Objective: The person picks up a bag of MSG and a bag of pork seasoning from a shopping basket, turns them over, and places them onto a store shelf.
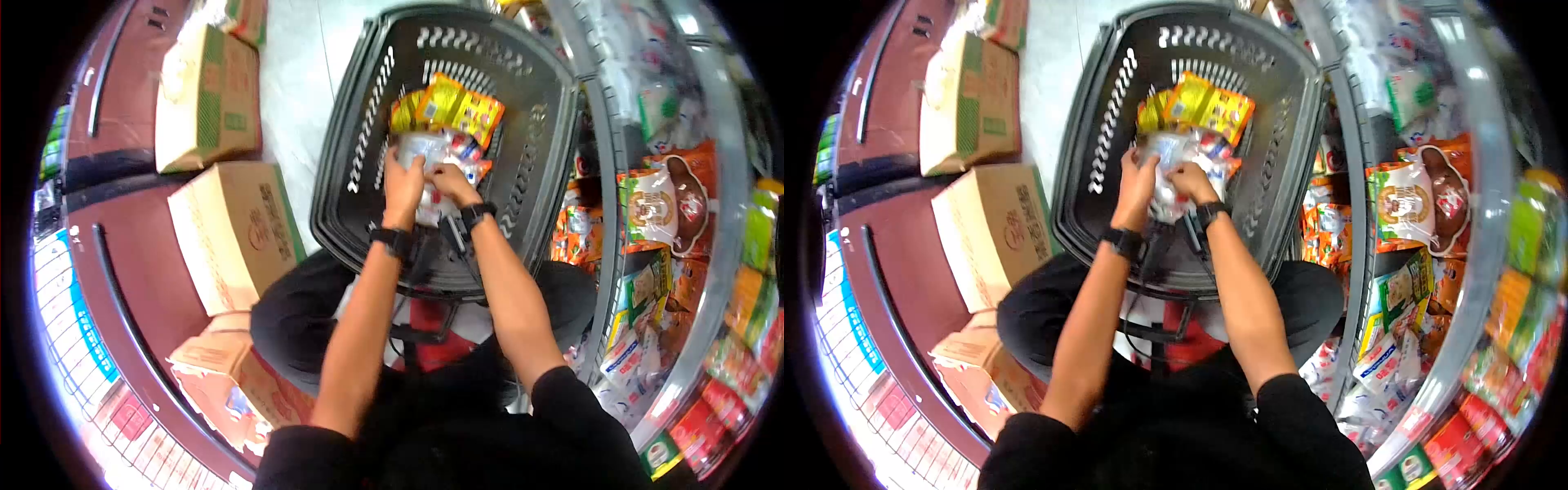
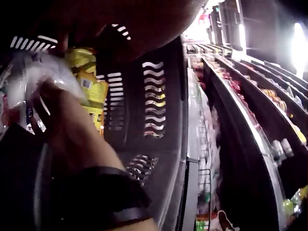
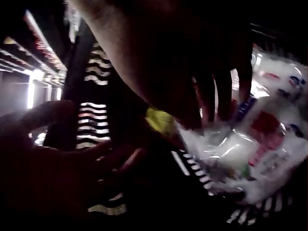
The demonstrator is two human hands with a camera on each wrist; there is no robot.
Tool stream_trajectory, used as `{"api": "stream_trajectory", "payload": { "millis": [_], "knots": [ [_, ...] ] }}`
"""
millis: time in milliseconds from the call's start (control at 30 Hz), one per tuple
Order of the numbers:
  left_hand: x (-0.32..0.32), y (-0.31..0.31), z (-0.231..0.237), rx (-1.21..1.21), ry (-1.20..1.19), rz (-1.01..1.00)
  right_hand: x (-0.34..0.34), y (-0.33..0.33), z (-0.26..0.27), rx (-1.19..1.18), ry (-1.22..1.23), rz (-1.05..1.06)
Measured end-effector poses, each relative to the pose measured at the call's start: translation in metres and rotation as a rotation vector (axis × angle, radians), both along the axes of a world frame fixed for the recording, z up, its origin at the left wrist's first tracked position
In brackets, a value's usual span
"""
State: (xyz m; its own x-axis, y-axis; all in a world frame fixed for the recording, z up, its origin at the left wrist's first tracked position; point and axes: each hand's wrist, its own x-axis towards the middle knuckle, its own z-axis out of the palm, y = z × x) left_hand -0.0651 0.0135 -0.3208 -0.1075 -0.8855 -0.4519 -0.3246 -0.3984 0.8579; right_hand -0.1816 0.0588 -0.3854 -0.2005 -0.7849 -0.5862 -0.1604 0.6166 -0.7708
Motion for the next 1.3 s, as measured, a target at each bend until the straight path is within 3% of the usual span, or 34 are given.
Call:
{"api": "stream_trajectory", "payload": {
  "millis": [33,67,100,167,233,367,500,667,833,900,967,1000,1033,1100,1167,1200,1233,1300],
  "knots": [
    [-0.001,-0.001,0.021,-0.148,-0.022,0.041,0.001,-0.005,0.022,-0.072,0.072,0.028],
    [0.003,0.002,0.042,-0.131,0.030,0.020,0.000,-0.005,0.044,-0.146,0.191,0.074],
    [0.009,0.008,0.058,-0.068,0.096,0.019,0.006,0.000,0.093,-0.244,0.322,-0.030],
    [0.023,0.031,0.123,0.041,0.312,-0.017,0.013,0.020,0.167,-0.347,0.348,-0.052],
    [0.043,0.067,0.185,0.143,0.619,-0.053,0.031,0.060,0.229,-0.699,0.619,0.031],
    [0.080,0.136,0.271,-0.141,0.738,-0.072,0.078,0.154,0.345,-0.842,0.725,0.141],
    [0.102,0.195,0.303,-0.277,0.817,-0.143,0.110,0.225,0.388,-0.915,0.780,0.114],
    [0.113,0.243,0.297,-0.300,0.879,-0.095,0.136,0.290,0.415,-0.944,0.794,0.212],
    [0.119,0.276,0.322,-0.181,1.033,-0.062,0.118,0.356,0.418,-1.052,0.908,-0.342],
    [0.116,0.289,0.335,-0.090,1.112,-0.055,0.110,0.376,0.400,-0.964,0.417,-0.544],
    [0.111,0.300,0.338,-0.045,1.161,-0.101,0.101,0.398,0.392,-0.833,-0.279,-0.597],
    [0.106,0.308,0.339,-0.017,1.167,-0.094,0.104,0.408,0.395,-0.896,-0.569,-0.548],
    [0.102,0.315,0.339,0.013,1.172,-0.088,0.106,0.413,0.391,-0.935,-0.716,-0.539],
    [0.096,0.320,0.329,0.026,1.199,-0.171,0.111,0.416,0.383,-0.992,-0.837,-0.539],
    [0.090,0.342,0.335,0.044,1.224,-0.227,0.112,0.419,0.379,-0.974,-0.743,-0.550],
    [0.091,0.351,0.340,-0.009,1.210,-0.269,0.111,0.417,0.376,-0.971,-0.656,-0.652],
    [0.093,0.355,0.338,-0.050,1.090,-0.287,0.110,0.414,0.377,-0.961,-0.570,-0.746],
    [0.100,0.357,0.321,-0.207,0.890,-0.376,0.104,0.419,0.380,-0.971,-0.676,-0.788]
  ]
}}
